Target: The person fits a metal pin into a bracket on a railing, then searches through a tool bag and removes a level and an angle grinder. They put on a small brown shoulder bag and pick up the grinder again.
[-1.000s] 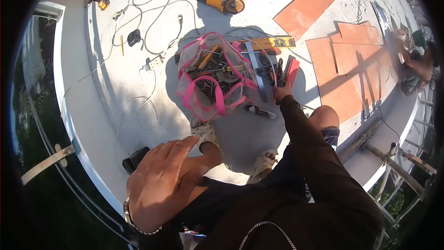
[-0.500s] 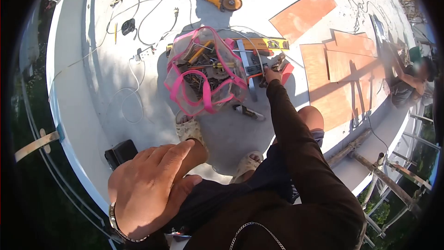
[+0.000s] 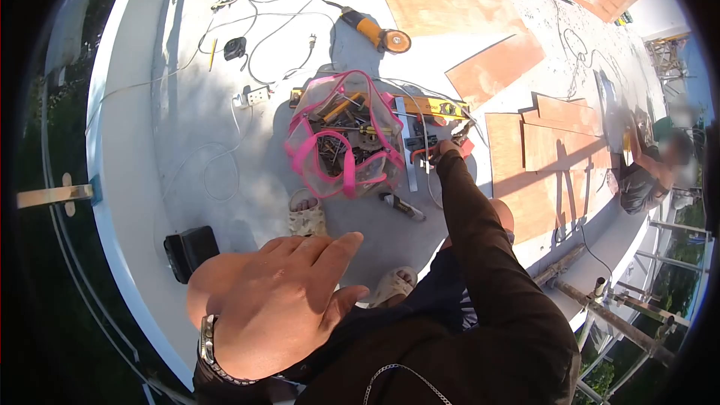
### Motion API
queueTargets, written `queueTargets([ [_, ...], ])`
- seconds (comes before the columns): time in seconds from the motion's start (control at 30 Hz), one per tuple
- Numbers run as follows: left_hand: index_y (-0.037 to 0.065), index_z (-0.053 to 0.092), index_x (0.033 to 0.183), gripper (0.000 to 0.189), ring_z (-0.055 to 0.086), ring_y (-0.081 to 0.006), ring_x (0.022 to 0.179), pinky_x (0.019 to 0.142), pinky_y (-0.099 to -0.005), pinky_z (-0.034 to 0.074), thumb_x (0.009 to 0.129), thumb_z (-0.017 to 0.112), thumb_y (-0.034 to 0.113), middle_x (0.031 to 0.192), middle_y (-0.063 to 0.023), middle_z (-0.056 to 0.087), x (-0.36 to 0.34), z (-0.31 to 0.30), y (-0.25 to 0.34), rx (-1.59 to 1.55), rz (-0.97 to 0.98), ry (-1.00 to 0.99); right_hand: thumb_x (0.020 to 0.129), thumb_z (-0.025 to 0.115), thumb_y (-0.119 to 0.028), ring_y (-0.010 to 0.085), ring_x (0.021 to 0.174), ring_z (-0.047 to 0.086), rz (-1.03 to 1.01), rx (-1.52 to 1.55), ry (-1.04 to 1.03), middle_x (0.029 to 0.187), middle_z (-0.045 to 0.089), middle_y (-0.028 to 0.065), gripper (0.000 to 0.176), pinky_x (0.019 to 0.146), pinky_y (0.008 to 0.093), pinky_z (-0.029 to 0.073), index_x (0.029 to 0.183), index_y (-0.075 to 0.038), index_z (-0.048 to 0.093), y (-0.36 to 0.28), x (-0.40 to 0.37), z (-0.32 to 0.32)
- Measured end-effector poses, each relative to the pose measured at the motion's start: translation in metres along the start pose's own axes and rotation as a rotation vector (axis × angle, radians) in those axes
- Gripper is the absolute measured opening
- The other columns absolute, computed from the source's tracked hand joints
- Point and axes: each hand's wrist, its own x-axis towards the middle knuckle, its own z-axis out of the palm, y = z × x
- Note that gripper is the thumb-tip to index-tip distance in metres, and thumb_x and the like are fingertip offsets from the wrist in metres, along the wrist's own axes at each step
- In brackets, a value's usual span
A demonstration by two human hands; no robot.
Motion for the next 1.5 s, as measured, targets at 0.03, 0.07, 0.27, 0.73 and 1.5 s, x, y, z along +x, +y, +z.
queueTargets([
  [0.03,0.010,0.061,0.125,0.052,0.069,-0.0312,0.093,0.074,-0.0394,0.055,0.079,0.079,0.026,0.103,-0.0099,0.071,-0.001,0.005,-0.004,-0.004,0.035,0.023,0.087,0.058,-0.011,0.0236,0.071,0.070,-0.037,0.097,0.019,0.086,0.072,0.0144,0.019,0.065,0.0366,0.056,0.098,0.000,0.069,-0.001,0.008,0.000],
  [0.07,0.010,0.061,0.124,0.051,0.069,-0.0317,0.093,0.074,-0.0392,0.055,0.079,0.079,0.026,0.102,-0.0099,0.071,-0.003,0.007,-0.006,-0.009,0.072,0.038,0.086,0.060,-0.013,0.0232,0.078,0.072,-0.064,0.196,0.040,0.091,0.073,0.0147,0.021,0.070,0.0359,0.057,0.100,0.000,0.069,0.002,0.020,0.000],
  [0.27,0.005,0.061,0.124,0.044,0.066,-0.0354,0.100,0.084,-0.0433,0.052,0.089,0.072,0.028,0.107,-0.0151,0.069,0.018,-0.023,-0.043,-0.110,0.123,-0.229,0.081,0.062,-0.014,0.0338,0.107,0.069,-0.225,-0.340,0.148,0.113,0.069,0.0247,0.039,0.090,0.0412,0.054,0.116,0.001,0.057,0.012,0.035,0.008],
  [0.73,0.006,0.066,0.119,0.045,0.068,-0.0304,0.084,0.076,-0.0390,0.052,0.077,0.074,0.021,0.095,-0.0144,0.070,0.170,0.174,-0.244,-0.274,0.149,-0.317,0.092,0.061,0.000,0.0202,0.077,0.066,-1.087,0.402,0.334,0.091,0.065,0.0123,0.032,0.063,0.0315,0.054,0.120,0.000,0.045,-0.044,-0.058,-0.095],
  [1.5,0.009,0.068,0.103,0.024,0.065,-0.0357,0.076,0.068,-0.0441,0.050,0.091,0.067,0.029,0.079,-0.0148,0.067,0.058,0.129,-0.178,-0.353,0.302,-0.588,0.077,0.068,-0.012,0.0402,0.111,0.056,-1.459,-1.095,-0.399,0.107,0.060,0.0204,0.032,0.094,0.0494,0.047,0.108,-0.008,0.063,0.005,-0.217,0.082],
])
